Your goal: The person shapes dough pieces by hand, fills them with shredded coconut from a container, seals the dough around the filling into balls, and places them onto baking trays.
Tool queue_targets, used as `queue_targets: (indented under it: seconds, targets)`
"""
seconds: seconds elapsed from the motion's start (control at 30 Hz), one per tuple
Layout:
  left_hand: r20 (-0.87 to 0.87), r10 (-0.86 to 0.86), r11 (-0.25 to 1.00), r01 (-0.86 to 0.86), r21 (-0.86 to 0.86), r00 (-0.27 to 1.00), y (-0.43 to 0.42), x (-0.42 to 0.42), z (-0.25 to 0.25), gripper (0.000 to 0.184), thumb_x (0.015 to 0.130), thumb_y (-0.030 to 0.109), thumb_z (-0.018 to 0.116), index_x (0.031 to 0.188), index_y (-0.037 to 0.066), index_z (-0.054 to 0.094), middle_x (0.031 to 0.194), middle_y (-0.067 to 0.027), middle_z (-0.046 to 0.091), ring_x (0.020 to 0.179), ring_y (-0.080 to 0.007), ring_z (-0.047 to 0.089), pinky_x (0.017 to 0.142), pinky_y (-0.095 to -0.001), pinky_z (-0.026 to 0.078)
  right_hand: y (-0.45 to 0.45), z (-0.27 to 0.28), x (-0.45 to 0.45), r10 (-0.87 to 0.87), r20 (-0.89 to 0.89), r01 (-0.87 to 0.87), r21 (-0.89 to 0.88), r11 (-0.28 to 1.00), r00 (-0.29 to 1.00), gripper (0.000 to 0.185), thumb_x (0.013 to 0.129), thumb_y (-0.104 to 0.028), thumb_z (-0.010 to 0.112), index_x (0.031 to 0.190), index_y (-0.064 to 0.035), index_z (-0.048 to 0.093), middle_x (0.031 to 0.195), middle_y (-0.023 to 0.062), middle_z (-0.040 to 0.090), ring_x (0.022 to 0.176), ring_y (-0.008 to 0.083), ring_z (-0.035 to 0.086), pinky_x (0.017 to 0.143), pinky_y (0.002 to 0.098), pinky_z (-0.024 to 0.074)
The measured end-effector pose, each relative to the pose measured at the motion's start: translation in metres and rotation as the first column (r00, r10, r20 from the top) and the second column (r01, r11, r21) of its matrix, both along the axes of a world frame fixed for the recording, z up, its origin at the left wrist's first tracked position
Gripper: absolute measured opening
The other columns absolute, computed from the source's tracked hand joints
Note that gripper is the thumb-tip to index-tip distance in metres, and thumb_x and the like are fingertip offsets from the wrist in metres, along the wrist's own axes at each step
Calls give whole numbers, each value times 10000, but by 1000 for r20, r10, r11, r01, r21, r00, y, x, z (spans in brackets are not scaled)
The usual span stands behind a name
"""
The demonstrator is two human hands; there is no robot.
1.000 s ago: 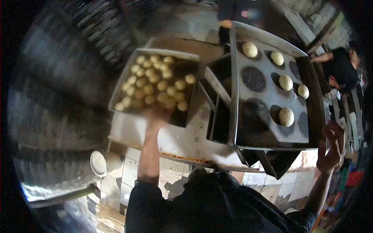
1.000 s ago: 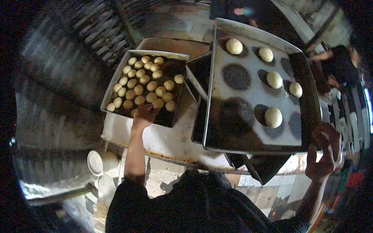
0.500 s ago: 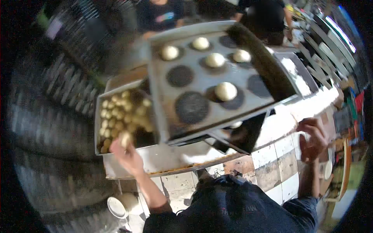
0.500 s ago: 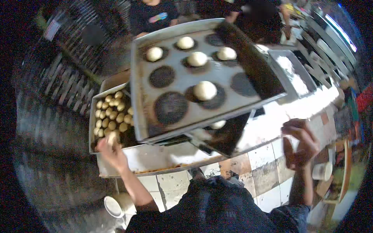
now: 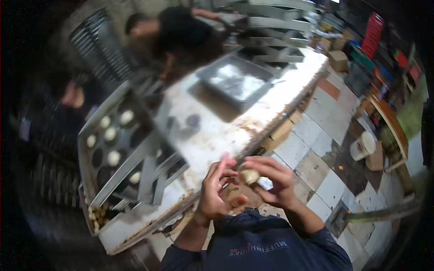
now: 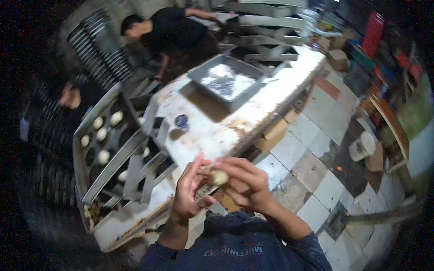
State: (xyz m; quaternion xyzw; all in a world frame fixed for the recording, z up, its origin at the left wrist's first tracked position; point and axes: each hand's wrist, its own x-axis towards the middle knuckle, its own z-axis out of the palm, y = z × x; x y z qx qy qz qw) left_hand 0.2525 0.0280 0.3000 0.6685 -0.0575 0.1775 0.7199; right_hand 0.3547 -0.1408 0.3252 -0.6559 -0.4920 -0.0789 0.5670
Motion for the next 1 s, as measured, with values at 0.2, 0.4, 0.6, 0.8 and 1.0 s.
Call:
queue_targets:
  seconds: [0.2,0.4,0.6,0.8,1.0]
  targets:
    - [103,138,981,-150,123,985,-62,80,5,414,936,210,648,1253,-49,585,1111,-102,534,924,-151,579,802,-253,487,-35,-10,40,-162,-13,161,210,964,987,443,827,-95,708,1225,52,582,1240,258,558,1093,357,617,921,393,508]
    - [187,-81,995,68,73,979,-89,170,-5,551,939,312,598,1336,-51,478,1419,-290,360,1221,-368,482,1030,-433,383,-19,-36,104,-438,-125,452,365,814,890,283,991,-202,503,910,45,614,757,125,658,624,176,612,573,278,483]
    - [-69,44,970,-26,243,997,-29,258,-13,345,982,180,556,1223,-65,571,1059,-138,672,990,-167,626,831,-275,482,32,-64,233,-489,-121,495,28,868,864,305,978,-227,462,935,1,660,829,157,563,745,259,578,701,342,467]
    - [-188,-62,899,-27,-437,980,32,306,-70,307,1016,200,498,1222,-22,556,1150,-67,610,1017,-104,566,878,-256,450,118,-75,299,-269,-153,266,-39,963,951,448,1004,-320,355,991,26,640,926,180,520,875,288,545,771,358,445]
    - [-128,-316,565,78,-821,940,115,283,-127,448,1036,263,396,1340,-63,440,1378,-187,501,1274,-285,503,1041,-415,444,178,-92,357,17,-305,-104,-272,957,952,204,900,-143,563,980,16,664,930,179,661,865,312,645,768,377,489]
